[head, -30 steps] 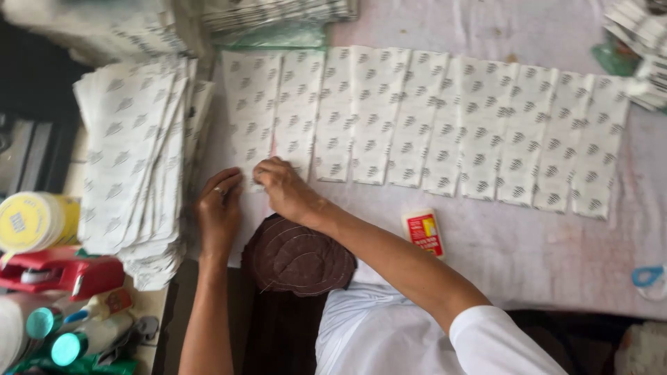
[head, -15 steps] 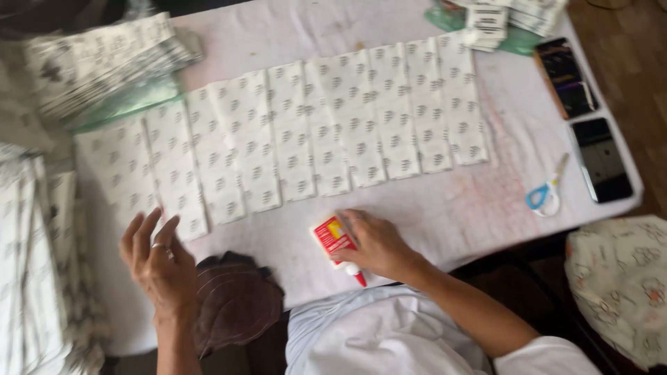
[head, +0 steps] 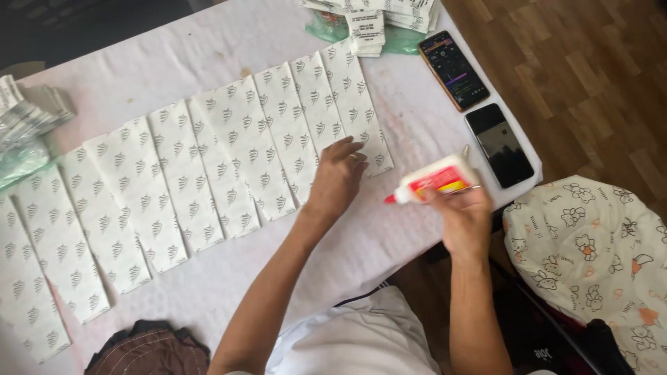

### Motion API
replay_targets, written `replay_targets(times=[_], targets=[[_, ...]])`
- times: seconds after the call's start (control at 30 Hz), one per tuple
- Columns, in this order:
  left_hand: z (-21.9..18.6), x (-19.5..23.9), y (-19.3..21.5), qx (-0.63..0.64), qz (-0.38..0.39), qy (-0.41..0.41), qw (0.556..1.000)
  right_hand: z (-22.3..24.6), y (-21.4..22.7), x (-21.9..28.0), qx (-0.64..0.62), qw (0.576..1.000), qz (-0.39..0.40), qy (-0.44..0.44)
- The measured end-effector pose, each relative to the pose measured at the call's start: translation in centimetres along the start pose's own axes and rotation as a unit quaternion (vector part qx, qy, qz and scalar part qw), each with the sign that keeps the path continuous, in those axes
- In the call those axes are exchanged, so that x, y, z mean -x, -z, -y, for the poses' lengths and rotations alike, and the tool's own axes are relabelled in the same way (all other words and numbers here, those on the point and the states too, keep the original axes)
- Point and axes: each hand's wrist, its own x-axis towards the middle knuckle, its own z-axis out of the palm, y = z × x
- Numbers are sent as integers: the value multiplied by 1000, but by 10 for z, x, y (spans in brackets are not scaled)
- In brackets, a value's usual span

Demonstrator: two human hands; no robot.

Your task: The person is laying out printed paper sheets in an overlapping pattern on a table and applying white glue to the edges from a squeeze bottle.

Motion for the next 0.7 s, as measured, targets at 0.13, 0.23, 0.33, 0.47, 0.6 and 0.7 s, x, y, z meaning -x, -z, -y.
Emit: replay_targets(times=[0.13, 0.23, 0.33, 0.47, 0.6, 0.7], targets=[[-2, -1, -43, -23, 74, 22, 997, -20, 36, -31, 34, 987, -96, 122], [-14, -5, -19, 12, 101, 49, 994, -17, 23, -38, 91, 980, -94, 147], [-17, -7, -13, 36, 117, 72, 990, -31, 21, -43, 76, 985, -62, 144], [-22, -9, -4, 33, 133, 85, 987, -32, 0, -38, 66, 990, -46, 112], [-20, -7, -3, 65, 143, 88, 984, -35, -5, -41, 57, 992, -38, 107], [-21, -5, 0, 66, 149, 88, 983, -29, 1, -46, 64, 990, -44, 114]])
